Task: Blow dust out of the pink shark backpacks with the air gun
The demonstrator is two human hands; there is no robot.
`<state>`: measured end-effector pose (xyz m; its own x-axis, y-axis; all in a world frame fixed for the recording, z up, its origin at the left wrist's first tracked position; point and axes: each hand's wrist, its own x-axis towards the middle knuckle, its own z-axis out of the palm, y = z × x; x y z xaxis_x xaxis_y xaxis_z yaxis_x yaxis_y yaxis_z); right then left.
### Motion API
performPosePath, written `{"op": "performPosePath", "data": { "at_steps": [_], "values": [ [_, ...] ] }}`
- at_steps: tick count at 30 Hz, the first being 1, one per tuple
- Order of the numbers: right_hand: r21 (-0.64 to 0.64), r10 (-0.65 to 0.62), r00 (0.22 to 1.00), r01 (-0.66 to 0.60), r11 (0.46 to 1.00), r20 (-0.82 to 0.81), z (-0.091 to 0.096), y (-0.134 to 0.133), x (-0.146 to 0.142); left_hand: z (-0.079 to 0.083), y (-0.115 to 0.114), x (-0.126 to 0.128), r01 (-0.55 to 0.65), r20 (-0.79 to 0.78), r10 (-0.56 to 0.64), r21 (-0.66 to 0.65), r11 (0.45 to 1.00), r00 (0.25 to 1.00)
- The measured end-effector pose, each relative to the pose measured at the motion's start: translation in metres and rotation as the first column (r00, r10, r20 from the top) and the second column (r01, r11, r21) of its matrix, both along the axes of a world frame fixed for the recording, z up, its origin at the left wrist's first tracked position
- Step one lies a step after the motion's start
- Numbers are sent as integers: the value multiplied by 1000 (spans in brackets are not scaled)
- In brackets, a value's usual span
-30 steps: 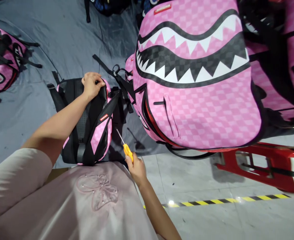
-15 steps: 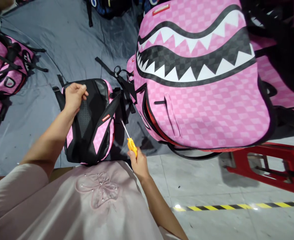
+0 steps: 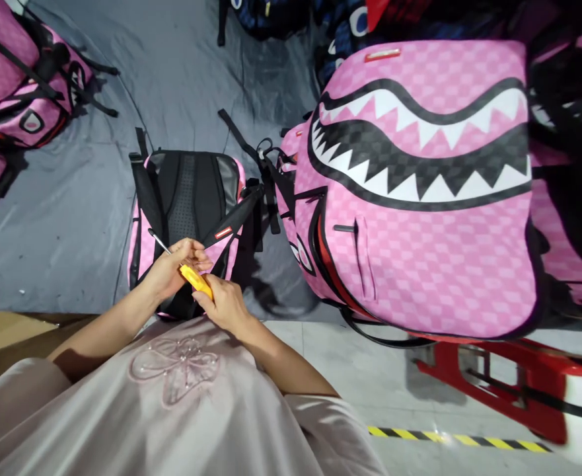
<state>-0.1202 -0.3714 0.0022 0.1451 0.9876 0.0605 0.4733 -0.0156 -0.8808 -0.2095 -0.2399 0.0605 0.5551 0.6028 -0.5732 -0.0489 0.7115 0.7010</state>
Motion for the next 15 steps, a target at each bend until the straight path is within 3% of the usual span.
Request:
{"op": "performPosePath", "data": {
  "at_steps": [3, 8, 10, 12, 15],
  "values": [
    [56, -36, 993, 42, 998, -113, -4, -14, 5, 7, -1, -10, 47, 63, -46, -26, 999, 997],
    [3, -237, 943, 244, 970, -232, -5, -43, 11, 3, -3, -15, -4, 102, 12, -78, 997, 995],
    [-61, -398, 867, 399, 915, -300, -3, -50, 16, -5, 2, -18, -69, -2, 69, -70, 995, 998],
    [-175, -561, 742, 537, 825, -368, 0, -54, 23, -11, 10, -24, -144, -131, 135, -67, 987, 982],
    [-332, -700, 603, 617, 714, -384, 3, -59, 34, -15, 22, -32, -147, -246, 124, -75, 986, 961]
  ]
}}
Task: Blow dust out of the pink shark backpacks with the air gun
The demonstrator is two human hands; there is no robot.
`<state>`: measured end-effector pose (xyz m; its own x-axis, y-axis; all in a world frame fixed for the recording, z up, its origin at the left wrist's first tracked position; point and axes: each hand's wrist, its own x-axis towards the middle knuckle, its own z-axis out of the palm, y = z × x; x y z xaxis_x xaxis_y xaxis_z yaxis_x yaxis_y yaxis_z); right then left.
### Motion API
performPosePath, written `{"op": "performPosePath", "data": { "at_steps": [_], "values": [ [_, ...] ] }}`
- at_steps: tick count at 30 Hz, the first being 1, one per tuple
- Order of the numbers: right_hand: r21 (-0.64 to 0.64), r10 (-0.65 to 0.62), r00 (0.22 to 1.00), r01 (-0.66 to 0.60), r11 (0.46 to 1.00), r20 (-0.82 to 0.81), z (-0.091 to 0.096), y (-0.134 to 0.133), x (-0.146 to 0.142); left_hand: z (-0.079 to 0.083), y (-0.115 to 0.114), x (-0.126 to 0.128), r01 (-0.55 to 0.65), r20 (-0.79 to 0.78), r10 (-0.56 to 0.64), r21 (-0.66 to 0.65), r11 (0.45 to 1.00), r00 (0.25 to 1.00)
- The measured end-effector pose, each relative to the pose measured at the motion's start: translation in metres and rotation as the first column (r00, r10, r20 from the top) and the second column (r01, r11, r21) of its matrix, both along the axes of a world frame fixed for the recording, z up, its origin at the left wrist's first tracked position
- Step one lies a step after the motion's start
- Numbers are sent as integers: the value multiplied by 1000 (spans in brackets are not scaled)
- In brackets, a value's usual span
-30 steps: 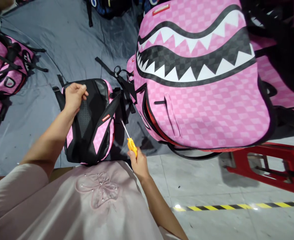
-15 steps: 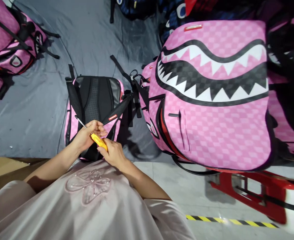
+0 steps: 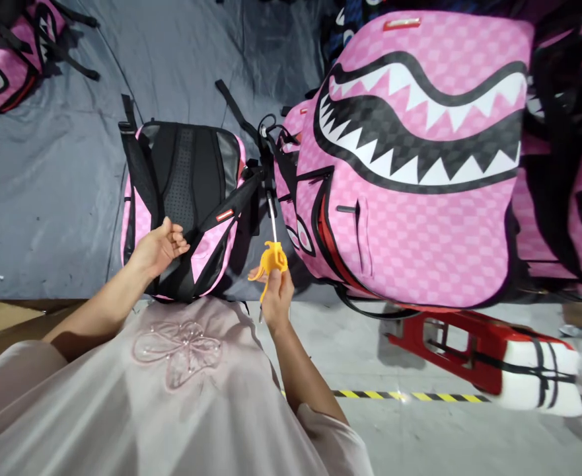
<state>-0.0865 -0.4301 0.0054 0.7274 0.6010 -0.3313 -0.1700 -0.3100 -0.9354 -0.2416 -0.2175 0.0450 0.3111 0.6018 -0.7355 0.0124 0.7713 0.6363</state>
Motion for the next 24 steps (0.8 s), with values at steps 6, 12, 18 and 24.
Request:
{"op": "performPosePath", "data": {
  "at_steps": [6, 12, 18, 24],
  "values": [
    [-63, -1, 998, -2, 998, -58, -7, -15, -7, 9, 23, 2, 135, -68, -124, 193, 972, 990],
    [-22, 48, 997, -49, 999, -62, -17, -25, -16, 8, 22, -9, 288, -204, -238, 267, 920, 949],
    [-79, 111, 994, -112, 991, -17, -14, -26, -7, 4, 10, -83, 249, -211, -228, 75, 966, 951],
    [-138, 447, 886, -461, 877, -121, 3, 8, 39, 16, -4, -165, 450, -720, -83, 335, 828, 689]
  ]
}}
